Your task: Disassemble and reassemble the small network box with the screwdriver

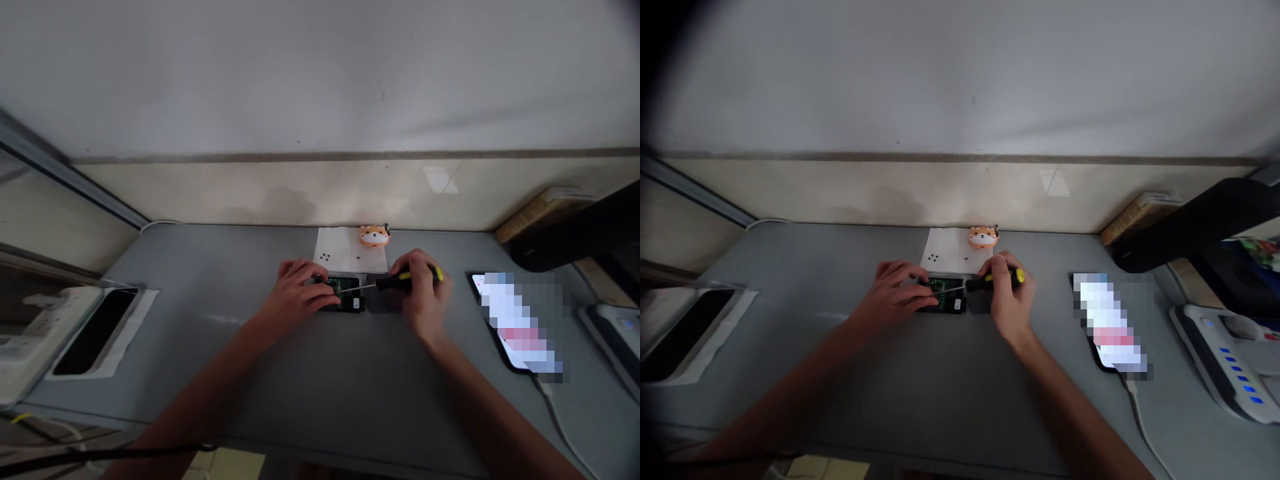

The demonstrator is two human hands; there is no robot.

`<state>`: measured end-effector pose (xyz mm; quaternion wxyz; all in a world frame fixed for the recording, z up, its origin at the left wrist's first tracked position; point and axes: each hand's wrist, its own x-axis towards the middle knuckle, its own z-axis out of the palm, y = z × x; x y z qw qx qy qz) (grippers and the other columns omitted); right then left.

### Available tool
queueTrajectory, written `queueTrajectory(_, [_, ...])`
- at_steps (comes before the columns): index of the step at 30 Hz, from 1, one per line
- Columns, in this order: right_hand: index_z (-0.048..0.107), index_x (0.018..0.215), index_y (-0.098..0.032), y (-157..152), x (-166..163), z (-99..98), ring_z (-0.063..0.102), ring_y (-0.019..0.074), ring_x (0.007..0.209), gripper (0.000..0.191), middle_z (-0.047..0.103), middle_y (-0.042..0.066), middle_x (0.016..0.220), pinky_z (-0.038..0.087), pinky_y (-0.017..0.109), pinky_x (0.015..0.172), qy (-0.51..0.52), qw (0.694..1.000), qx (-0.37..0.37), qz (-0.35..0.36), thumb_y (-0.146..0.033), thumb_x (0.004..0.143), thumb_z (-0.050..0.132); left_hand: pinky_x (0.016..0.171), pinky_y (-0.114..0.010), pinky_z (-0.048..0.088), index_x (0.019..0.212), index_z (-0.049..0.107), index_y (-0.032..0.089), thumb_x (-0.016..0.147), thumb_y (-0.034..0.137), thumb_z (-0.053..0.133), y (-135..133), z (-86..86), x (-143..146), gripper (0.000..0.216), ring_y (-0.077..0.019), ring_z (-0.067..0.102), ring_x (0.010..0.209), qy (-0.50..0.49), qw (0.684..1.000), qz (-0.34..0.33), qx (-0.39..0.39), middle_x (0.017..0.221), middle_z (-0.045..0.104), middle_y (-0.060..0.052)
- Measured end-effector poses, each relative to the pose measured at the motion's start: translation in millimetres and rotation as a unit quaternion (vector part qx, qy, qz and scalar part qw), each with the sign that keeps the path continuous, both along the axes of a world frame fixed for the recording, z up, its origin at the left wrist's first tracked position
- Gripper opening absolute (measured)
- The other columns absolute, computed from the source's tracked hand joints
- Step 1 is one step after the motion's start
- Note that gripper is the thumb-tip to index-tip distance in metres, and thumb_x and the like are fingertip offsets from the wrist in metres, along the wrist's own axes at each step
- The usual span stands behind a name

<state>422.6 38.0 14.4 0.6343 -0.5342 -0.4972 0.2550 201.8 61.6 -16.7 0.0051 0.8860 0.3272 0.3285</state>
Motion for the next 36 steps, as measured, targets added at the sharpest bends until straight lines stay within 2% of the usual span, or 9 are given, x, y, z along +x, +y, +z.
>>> queueTrajectory(7, [0.057,0.057,-0.022,-5.6,-4.8,2.8,0.047,0.0116,0.05,0.038,0.051,-0.002,0.055,0.039,0.024,0.043,0.043,0.997,-0.028,0.062,-0.042,0.089,0.053,0.085,-0.036,0.037,0.077,0.074,0.025,0.105,0.052,0.049,-9.7,0.2,-0.4,0.046,-0.0153,0.061,0.083,-0.017,1.0,0.0,0.006,0.088,0.069,-0.001])
queueTrajectory(13, [0.058,0.055,-0.021,-6.8,-4.2,2.1,0.046,0.0116,0.054,0.038,0.051,-0.001,0.056,0.038,0.024,0.047,0.046,0.998,-0.021,0.036,-0.042,0.087,0.053,0.085,-0.035,0.038,0.079,0.074,0.025,0.104,0.047,0.056,-15.2,1.9,-3.4,0.038,-0.0144,0.06,0.081,-0.032,0.999,0.01,0.013,0.09,0.069,0.0])
queueTrajectory(21, [0.056,0.056,-0.022,-5.5,-3.8,5.1,0.047,0.0123,0.052,0.039,0.05,-0.001,0.055,0.037,0.024,0.044,0.063,0.996,-0.039,0.049,-0.045,0.087,0.053,0.086,-0.035,0.039,0.079,0.075,0.025,0.104,0.049,0.055,-18.9,3.3,0.4,0.04,-0.0141,0.06,0.081,-0.036,0.999,0.022,-0.006,0.089,0.07,0.0])
queueTrajectory(29, [0.055,0.056,-0.021,-2.1,0.4,6.2,0.048,0.0107,0.05,0.038,0.051,0.0,0.057,0.037,0.021,0.04,0.072,0.996,-0.042,0.014,-0.043,0.087,0.052,0.089,-0.035,0.041,0.08,0.077,0.027,0.103,0.05,0.056,-13.2,3.5,2.2,0.039,-0.0148,0.06,0.081,-0.048,0.998,0.033,-0.007,0.091,0.07,-0.001])
queueTrajectory(36, [0.055,0.057,-0.021,-0.4,1.5,3.6,0.046,0.0103,0.049,0.04,0.05,-0.001,0.058,0.035,0.021,0.039,0.089,0.994,-0.049,0.032,-0.046,0.088,0.054,0.085,-0.034,0.04,0.08,0.077,0.027,0.103,0.053,0.054,-8.2,4.7,4.1,0.042,-0.0136,0.061,0.078,-0.035,0.999,0.027,0.003,0.088,0.071,0.0])
